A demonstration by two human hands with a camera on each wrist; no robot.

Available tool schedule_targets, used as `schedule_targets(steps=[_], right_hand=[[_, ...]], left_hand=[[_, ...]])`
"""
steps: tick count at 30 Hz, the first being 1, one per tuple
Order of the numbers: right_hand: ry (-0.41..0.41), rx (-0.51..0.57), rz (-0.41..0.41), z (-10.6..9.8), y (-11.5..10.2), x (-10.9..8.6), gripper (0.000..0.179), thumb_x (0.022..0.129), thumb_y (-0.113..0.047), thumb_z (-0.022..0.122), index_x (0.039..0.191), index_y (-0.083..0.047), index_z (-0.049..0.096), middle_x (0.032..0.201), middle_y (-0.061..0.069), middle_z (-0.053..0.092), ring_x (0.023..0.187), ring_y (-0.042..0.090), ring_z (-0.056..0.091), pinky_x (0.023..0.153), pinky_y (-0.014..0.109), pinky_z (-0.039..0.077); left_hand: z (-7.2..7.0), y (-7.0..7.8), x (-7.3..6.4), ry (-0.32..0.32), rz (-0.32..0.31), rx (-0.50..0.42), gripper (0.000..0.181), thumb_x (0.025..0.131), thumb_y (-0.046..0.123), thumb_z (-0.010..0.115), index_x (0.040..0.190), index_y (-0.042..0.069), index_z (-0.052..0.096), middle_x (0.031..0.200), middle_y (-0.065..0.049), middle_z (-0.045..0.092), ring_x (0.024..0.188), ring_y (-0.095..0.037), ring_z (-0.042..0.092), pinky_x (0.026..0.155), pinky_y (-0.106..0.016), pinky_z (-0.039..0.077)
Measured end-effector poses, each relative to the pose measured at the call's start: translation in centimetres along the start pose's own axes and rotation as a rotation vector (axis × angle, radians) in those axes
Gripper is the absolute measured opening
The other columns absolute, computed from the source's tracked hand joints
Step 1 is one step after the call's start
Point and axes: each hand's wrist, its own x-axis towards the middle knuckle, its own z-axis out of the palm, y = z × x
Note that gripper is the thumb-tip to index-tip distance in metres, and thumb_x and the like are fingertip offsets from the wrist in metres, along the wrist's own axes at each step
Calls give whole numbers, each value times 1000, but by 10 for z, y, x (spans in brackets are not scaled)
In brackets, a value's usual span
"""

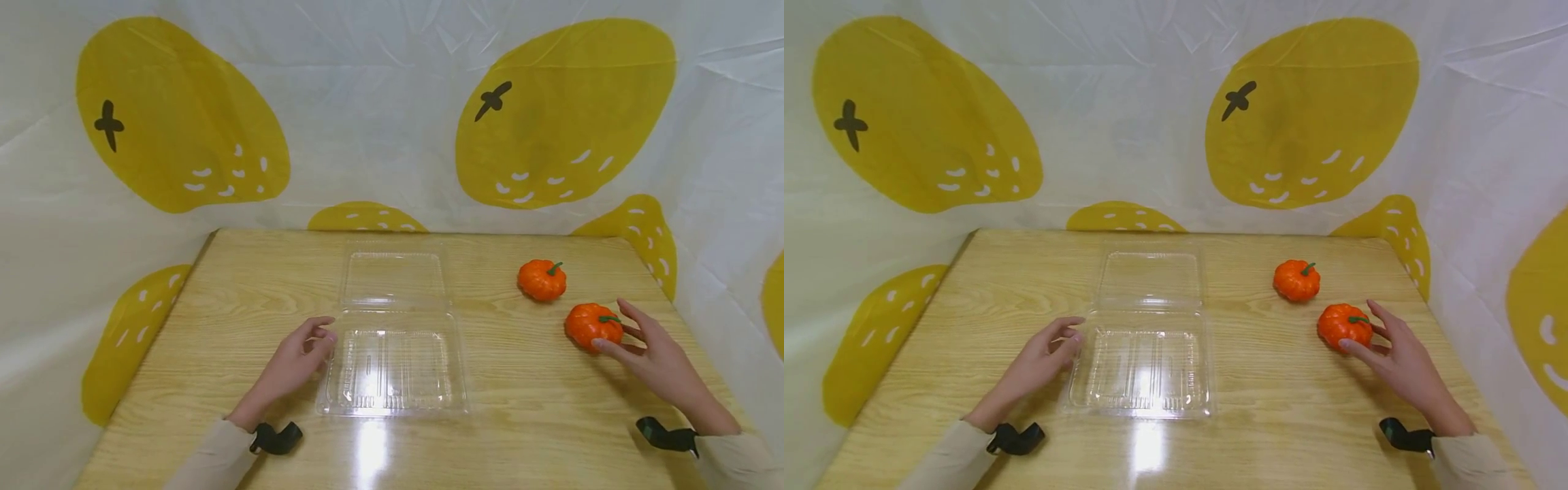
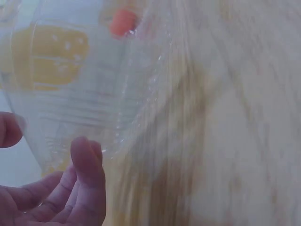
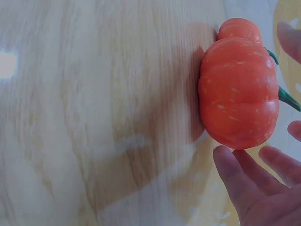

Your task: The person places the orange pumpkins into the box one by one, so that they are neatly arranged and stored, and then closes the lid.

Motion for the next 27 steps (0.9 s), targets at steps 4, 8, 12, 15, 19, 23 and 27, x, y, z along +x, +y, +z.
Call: schedule_targets(steps=[4, 8, 12, 15, 19, 23, 27], right_hand=[[-7, 18, 36, 1, -1, 1, 96, 97, -30, 74, 165, -4, 12, 164, 39, 22, 124, 72, 42, 69, -4, 41], [-12, 20, 89, 3, -1, 3, 95, 98, -34, 73, 165, -3, 12, 161, 40, 27, 125, 71, 43, 68, -1, 42], [-8, 27, 120, 5, 2, 5, 93, 99, -36, 70, 165, -3, 13, 160, 41, 28, 126, 70, 43, 67, -1, 41], [1, 26, 136, 7, 3, 7, 92, 99, -38, 70, 165, -4, 15, 160, 41, 29, 127, 68, 43, 67, -1, 40], [18, 31, 146, 9, 6, 10, 90, 99, -39, 70, 165, -6, 19, 159, 40, 30, 127, 56, 53, 68, -2, 38], [20, 37, 162, 13, 7, 10, 86, 100, -41, 68, 164, -6, 22, 160, 39, 30, 127, 53, 53, 68, -2, 38], [6, 41, 189, 16, 7, 10, 85, 101, -45, 65, 163, -5, 23, 160, 39, 30, 129, 64, 44, 67, -1, 37]], left_hand=[[2, 0, 0, -30, -34, -67, 47, 106, 26, 58, 149, 9, 47, 125, -20, 64, 90, -18, 68, 73, -28, 61], [3, -1, -1, -58, -49, -124, 51, 104, 25, 62, 149, 8, 46, 121, -21, 63, 88, -17, 66, 75, -28, 61], [2, -3, -1, -68, -57, -165, 51, 102, 24, 64, 148, 8, 47, 120, -21, 63, 91, -15, 64, 79, -28, 60], [1, -5, -1, -68, -62, -205, 49, 101, 21, 64, 146, 9, 48, 118, -19, 63, 92, -14, 63, 81, -27, 59], [0, -7, -1, -96, -50, -266, 50, 101, 16, 62, 147, 8, 46, 115, -15, 62, 88, -12, 61, 78, -25, 58], [-1, -6, -1, -131, -49, -342, 52, 100, 12, 60, 149, 4, 43, 110, -8, 61, 83, -10, 62, 74, -24, 58], [-4, -8, -1, -169, -49, -402, 56, 100, 10, 61, 150, -1, 39, 105, -1, 61, 84, -9, 63, 76, -25, 59]])
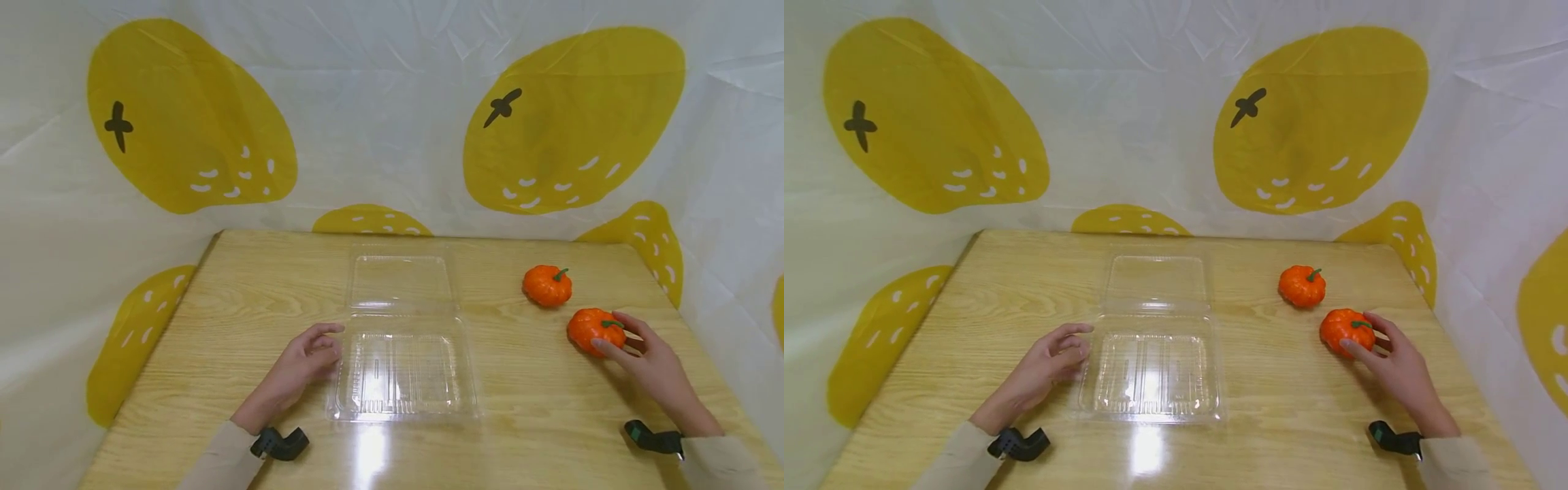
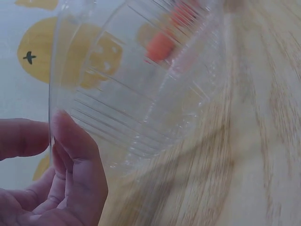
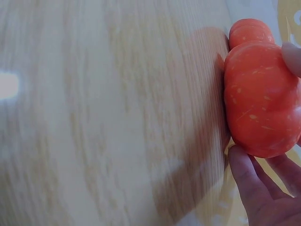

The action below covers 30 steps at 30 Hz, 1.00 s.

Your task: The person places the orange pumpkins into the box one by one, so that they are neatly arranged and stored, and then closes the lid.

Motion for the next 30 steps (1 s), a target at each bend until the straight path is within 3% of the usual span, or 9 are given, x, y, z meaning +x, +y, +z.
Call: schedule_targets(steps=[6, 13, 20, 22, 24, 27, 30], right_hand=[[-1, -21, 19, 1, 0, -1, 85, 101, -47, 63, 163, -5, 22, 159, 38, 31, 130, 65, 44, 67, -1, 37], [-33, -14, 43, 0, 0, -2, 86, 101, -48, 63, 165, -10, 20, 165, 34, 23, 133, 66, 40, 67, 0, 38], [-21, -38, 7, -1, 2, -3, 84, 100, -45, 67, 166, -19, 23, 169, 26, 23, 129, 52, 52, 70, -1, 42], [-17, -37, 5, -1, 3, -3, 83, 99, -45, 68, 166, -20, 24, 169, 26, 24, 124, 31, 62, 70, 0, 43], [-13, -32, 7, -1, 3, -4, 83, 99, -45, 68, 165, -21, 25, 168, 27, 25, 116, 9, 62, 70, 0, 44], [-10, -20, 7, -2, 1, -4, 83, 98, -45, 68, 165, -21, 25, 167, 29, 26, 101, -22, 45, 70, 1, 44], [-11, -12, 5, -3, -1, -4, 84, 99, -45, 68, 165, -19, 25, 166, 32, 26, 94, -30, 34, 69, 2, 45]], left_hand=[[-5, -3, 1, -31, 5, -28, 58, 101, 11, 62, 151, -3, 37, 104, 2, 62, 87, -9, 64, 78, -25, 61], [-7, -2, 1, -52, -5, -70, 58, 103, 12, 61, 152, -4, 35, 104, 4, 61, 87, -8, 64, 79, -25, 61], [-8, -1, 1, -66, -11, -106, 58, 103, 13, 61, 153, -3, 35, 103, 6, 62, 88, -8, 64, 80, -26, 61], [-8, -1, 1, -66, -10, -110, 57, 103, 12, 60, 152, -3, 35, 103, 7, 62, 88, -7, 64, 80, -25, 61], [-7, -1, 1, -65, -9, -115, 57, 103, 12, 60, 152, -4, 36, 102, 7, 62, 88, -7, 63, 79, -25, 61], [-7, 0, 1, -64, -8, -123, 56, 103, 11, 60, 151, -4, 36, 102, 7, 62, 89, -6, 63, 80, -26, 62], [-7, 0, 0, -59, -12, -124, 55, 103, 10, 59, 151, -3, 36, 102, 6, 61, 88, -6, 63, 80, -26, 62]])
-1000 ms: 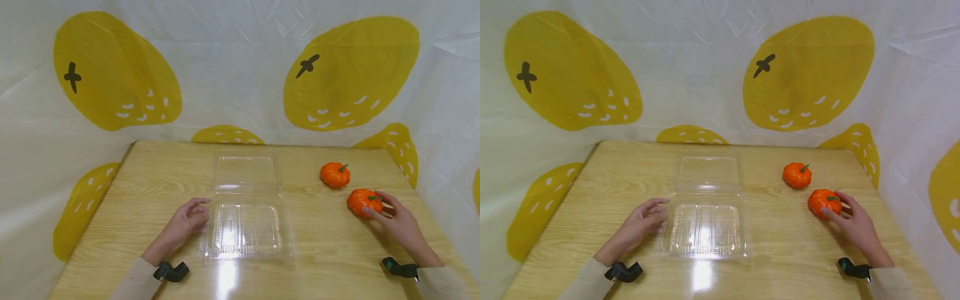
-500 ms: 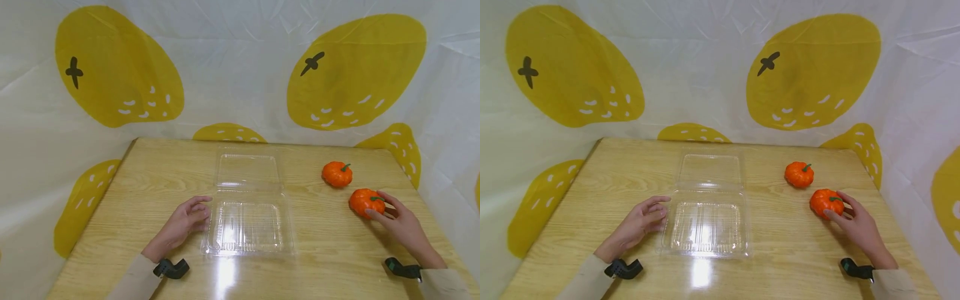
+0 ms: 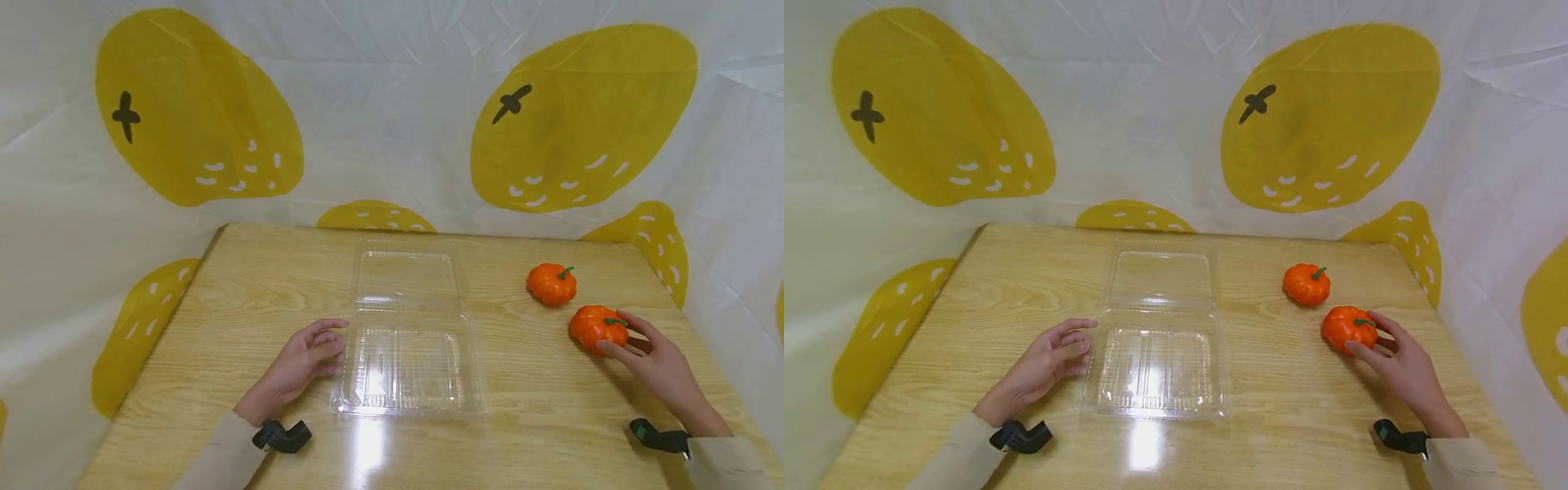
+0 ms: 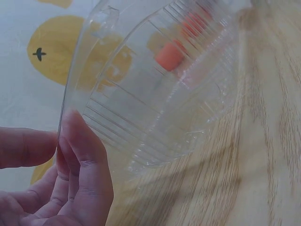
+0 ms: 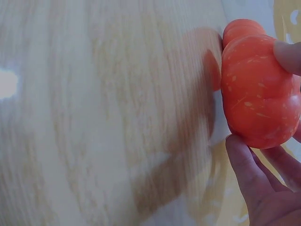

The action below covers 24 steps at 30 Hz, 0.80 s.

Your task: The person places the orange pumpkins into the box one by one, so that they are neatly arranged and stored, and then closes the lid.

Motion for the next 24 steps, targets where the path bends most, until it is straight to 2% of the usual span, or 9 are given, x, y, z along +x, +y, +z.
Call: schedule_targets(steps=[6, 11, 13, 15, 19, 22, 23, 24], right_hand=[[13, 5, -21, -2, -6, 0, 84, 99, -45, 68, 165, -17, 25, 167, 27, 27, 92, -33, 32, 68, 3, 46], [32, 33, -48, -2, -13, -3, 81, 98, -41, 70, 164, -22, 29, 169, 6, 33, 95, -36, 35, 70, 2, 47], [32, 42, -51, -2, -16, -3, 80, 98, -41, 70, 164, -24, 29, 168, 1, 34, 95, -35, 36, 70, 3, 48], [26, 45, -48, -2, -21, -4, 79, 98, -42, 70, 164, -27, 29, 169, 3, 32, 96, -34, 35, 70, 4, 48], [25, 33, -51, -1, -30, -4, 80, 98, -44, 69, 165, -27, 28, 170, 19, 28, 97, -31, 35, 71, 3, 49], [33, 23, -59, 0, -38, -4, 81, 98, -44, 70, 164, -26, 28, 168, 23, 28, 102, -24, 40, 71, 2, 49], [35, 20, -63, 1, -41, -5, 81, 98, -44, 70, 164, -26, 28, 168, 24, 28, 108, -17, 48, 72, 2, 48], [37, 15, -69, 2, -43, -5, 81, 97, -44, 70, 164, -26, 29, 168, 24, 28, 110, -14, 50, 72, 2, 48]], left_hand=[[0, 0, -1, 6, -1, -4, 55, 103, 10, 59, 151, -3, 37, 103, 6, 61, 89, -7, 64, 80, -26, 62], [0, 0, -1, 7, -2, -10, 54, 103, 10, 60, 151, -3, 38, 103, 5, 61, 89, -7, 63, 80, -26, 62], [0, 0, -1, 6, -1, -8, 54, 103, 9, 59, 151, -3, 37, 103, 5, 61, 89, -7, 63, 80, -27, 62], [0, 0, -1, 3, 3, -5, 54, 103, 9, 59, 151, -4, 37, 104, 4, 61, 89, -7, 63, 80, -27, 62], [0, 0, -2, -2, 4, 1, 55, 103, 10, 59, 151, -4, 37, 104, 4, 62, 89, -8, 63, 80, -27, 62], [0, 0, -1, -2, -3, -1, 55, 103, 11, 60, 151, -3, 37, 104, 5, 62, 89, -8, 63, 80, -27, 61], [0, -1, -1, -2, -4, -3, 55, 103, 11, 60, 151, -3, 37, 103, 5, 62, 89, -8, 63, 79, -26, 61], [0, -1, -1, -1, -6, -7, 55, 103, 11, 61, 151, -3, 37, 103, 5, 62, 89, -8, 63, 79, -26, 61]])
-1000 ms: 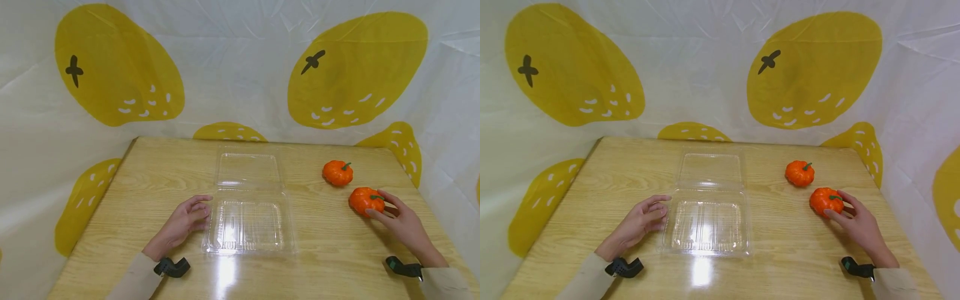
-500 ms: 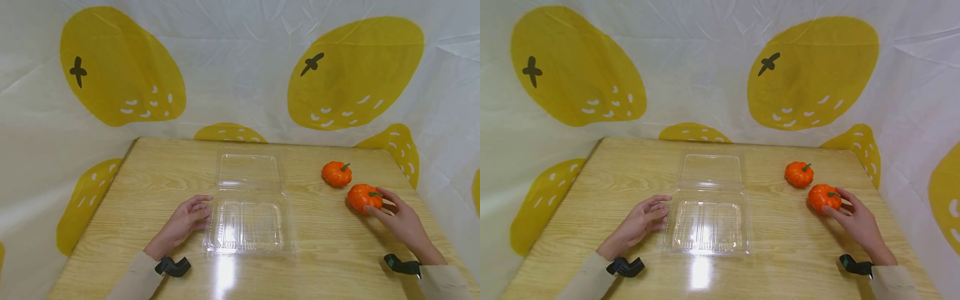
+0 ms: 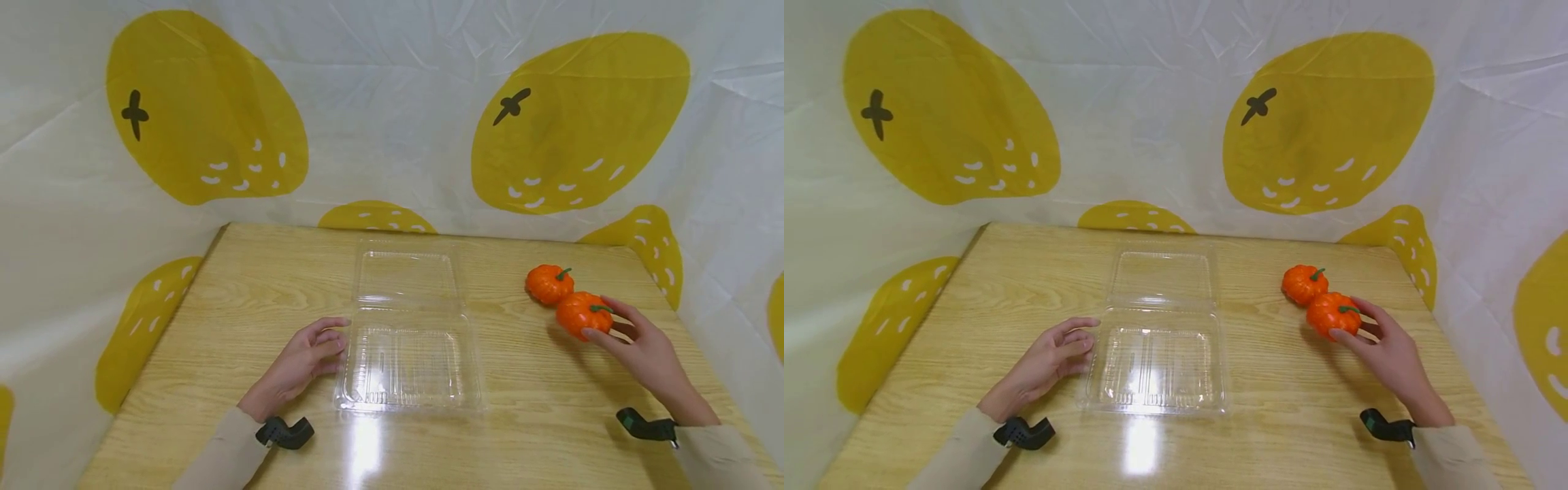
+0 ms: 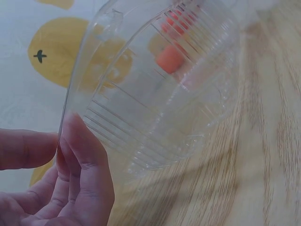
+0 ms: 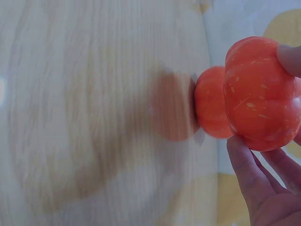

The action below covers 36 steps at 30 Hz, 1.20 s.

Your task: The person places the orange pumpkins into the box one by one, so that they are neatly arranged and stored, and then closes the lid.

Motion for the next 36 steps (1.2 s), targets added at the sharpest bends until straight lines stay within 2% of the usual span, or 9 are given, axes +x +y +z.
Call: schedule_targets(steps=[3, 4, 7, 10, 13, 17, 23, 29, 36], right_hand=[[-1, 3, -21, 3, -10, 1, 80, 97, -43, 71, 164, -26, 30, 168, 22, 29, 111, -14, 49, 73, 1, 47], [-2, 2, -25, 4, -13, 1, 80, 98, -42, 71, 164, -25, 30, 168, 22, 29, 116, -6, 55, 73, 1, 47], [-2, 13, -50, 5, -23, 2, 79, 97, -40, 71, 163, -25, 31, 168, 19, 31, 106, -22, 46, 73, 1, 47], [-6, 24, -78, 7, -32, 2, 79, 97, -38, 72, 163, -23, 32, 168, 20, 31, 106, -25, 45, 74, 1, 48], [-10, 28, -104, 9, -40, 3, 80, 97, -35, 74, 163, -20, 32, 166, 23, 33, 101, -32, 36, 74, 1, 48], [-13, 34, -135, 13, -50, 4, 81, 96, -32, 75, 163, -17, 32, 165, 25, 34, 102, -33, 38, 75, 1, 49], [-19, 83, -185, 19, -65, 7, 78, 96, -26, 75, 162, -16, 35, 166, 16, 35, 106, -30, 46, 78, 2, 52], [-29, 76, -205, 25, -81, 7, 78, 95, -28, 76, 161, -17, 37, 158, 21, 41, 105, -30, 46, 78, 2, 52], [-54, 110, -239, 33, -102, 9, 74, 95, -25, 77, 158, -16, 41, 152, 10, 48, 107, -26, 51, 80, 4, 53]], left_hand=[[-1, -1, 0, 1, -3, -13, 55, 103, 12, 61, 151, -3, 38, 102, 5, 62, 88, -8, 63, 79, -26, 61], [-2, -1, 0, -1, -1, -18, 55, 103, 12, 61, 151, -3, 37, 102, 5, 62, 88, -8, 63, 79, -26, 61], [-2, -1, 1, -2, 2, -25, 54, 104, 12, 61, 150, -3, 38, 101, 5, 63, 87, -8, 64, 78, -26, 62], [-2, -1, 2, 0, 3, -28, 52, 104, 12, 59, 150, -2, 39, 100, 5, 63, 86, -9, 64, 78, -27, 61], [-2, -1, 2, 4, 1, -34, 50, 104, 10, 58, 150, -1, 40, 100, 4, 62, 85, -9, 63, 77, -27, 61], [-2, -1, 2, 10, -4, -47, 48, 105, 9, 56, 149, -1, 40, 102, 3, 61, 83, -10, 62, 76, -27, 60], [-1, 0, 2, 13, -10, -44, 49, 104, 8, 56, 150, -2, 39, 107, 1, 61, 85, -11, 63, 77, -26, 59], [-1, -1, 1, 3, -11, -60, 50, 104, 9, 57, 150, -1, 39, 107, 2, 62, 85, -10, 63, 76, -26, 59], [-1, 0, 0, 9, -18, -66, 50, 104, 10, 59, 149, 0, 41, 106, 1, 62, 85, -11, 62, 75, -26, 58]])
